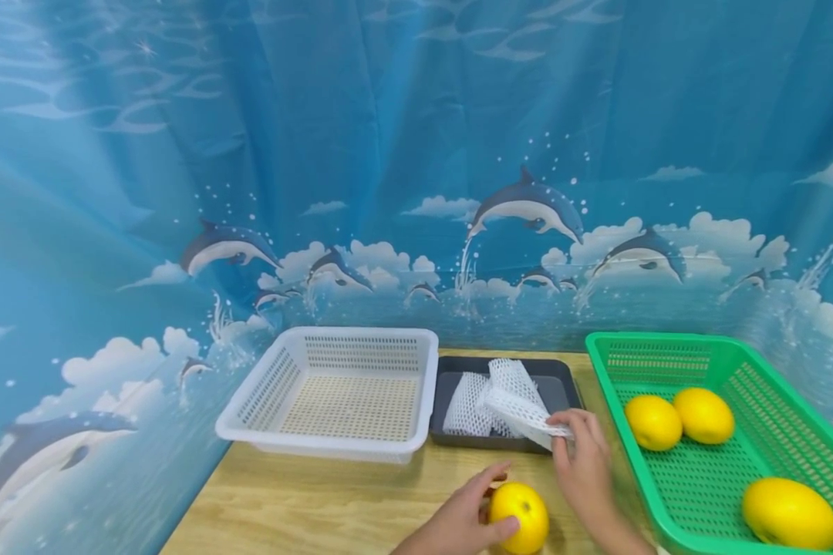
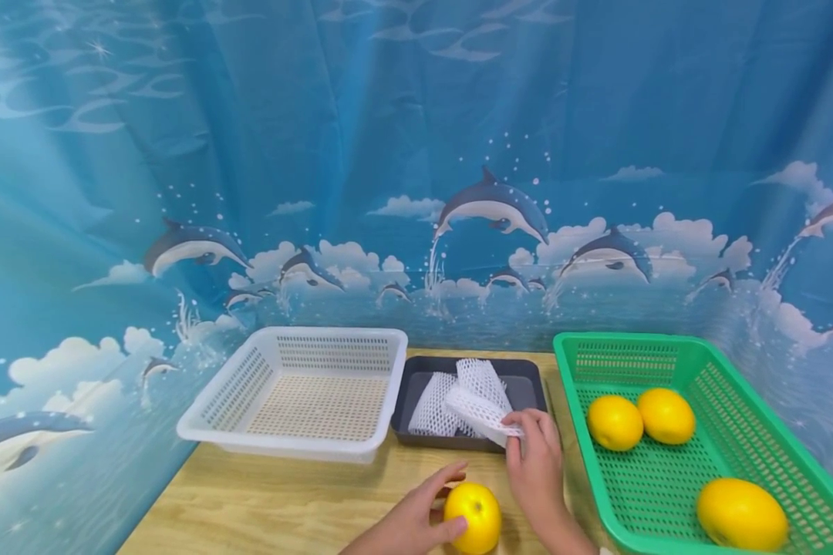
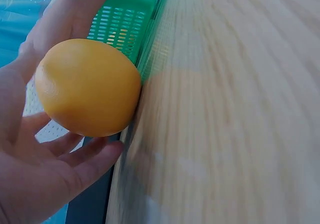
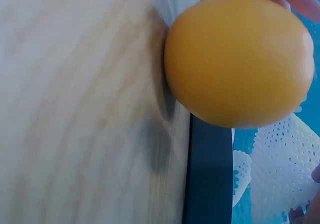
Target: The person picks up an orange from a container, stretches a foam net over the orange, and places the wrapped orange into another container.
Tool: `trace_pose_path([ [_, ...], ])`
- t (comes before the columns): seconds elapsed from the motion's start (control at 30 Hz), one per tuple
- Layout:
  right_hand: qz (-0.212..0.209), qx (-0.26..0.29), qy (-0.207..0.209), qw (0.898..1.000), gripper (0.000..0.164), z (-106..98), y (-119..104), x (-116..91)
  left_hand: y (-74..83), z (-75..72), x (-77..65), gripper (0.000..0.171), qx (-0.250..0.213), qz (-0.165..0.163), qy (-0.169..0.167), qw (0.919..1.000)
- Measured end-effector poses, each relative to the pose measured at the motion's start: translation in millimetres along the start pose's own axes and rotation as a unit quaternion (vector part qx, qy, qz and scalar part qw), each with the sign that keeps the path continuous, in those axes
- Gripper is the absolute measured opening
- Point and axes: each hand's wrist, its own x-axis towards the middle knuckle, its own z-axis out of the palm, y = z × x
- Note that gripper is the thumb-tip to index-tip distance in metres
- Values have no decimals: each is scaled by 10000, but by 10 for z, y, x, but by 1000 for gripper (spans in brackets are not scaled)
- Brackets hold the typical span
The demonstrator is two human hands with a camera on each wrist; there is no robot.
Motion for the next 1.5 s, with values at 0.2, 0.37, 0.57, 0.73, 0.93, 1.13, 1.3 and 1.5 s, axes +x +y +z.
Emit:
trace_pose_path([
  [0.2,-37,45,-68,10000,28,-29,-32,-82,-14,39,67,75,-235,681,1453,9868],
  [0.37,-247,239,2,9994,30,-48,-30,-116,12,24,165,79,-282,732,2263,9709],
  [0.57,-373,628,44,9973,28,-81,-48,-109,42,-78,339,66,-698,810,2556,9608],
  [0.73,-381,891,-9,9953,28,-99,-82,-101,59,-131,377,44,-992,926,2607,9558],
  [0.93,-3,984,-115,9951,29,-143,-145,-80,78,-125,361,26,-1099,858,2719,9522],
  [1.13,949,1622,-526,9808,28,-219,-278,-33,96,-134,357,22,-1473,654,2905,9432],
  [1.3,1413,3372,-535,9292,19,-270,-267,49,114,-180,350,24,-2758,400,2556,9257],
  [1.5,2514,4788,-1346,8304,34,-256,-108,123,127,-218,310,20,-3936,101,1941,8985],
])
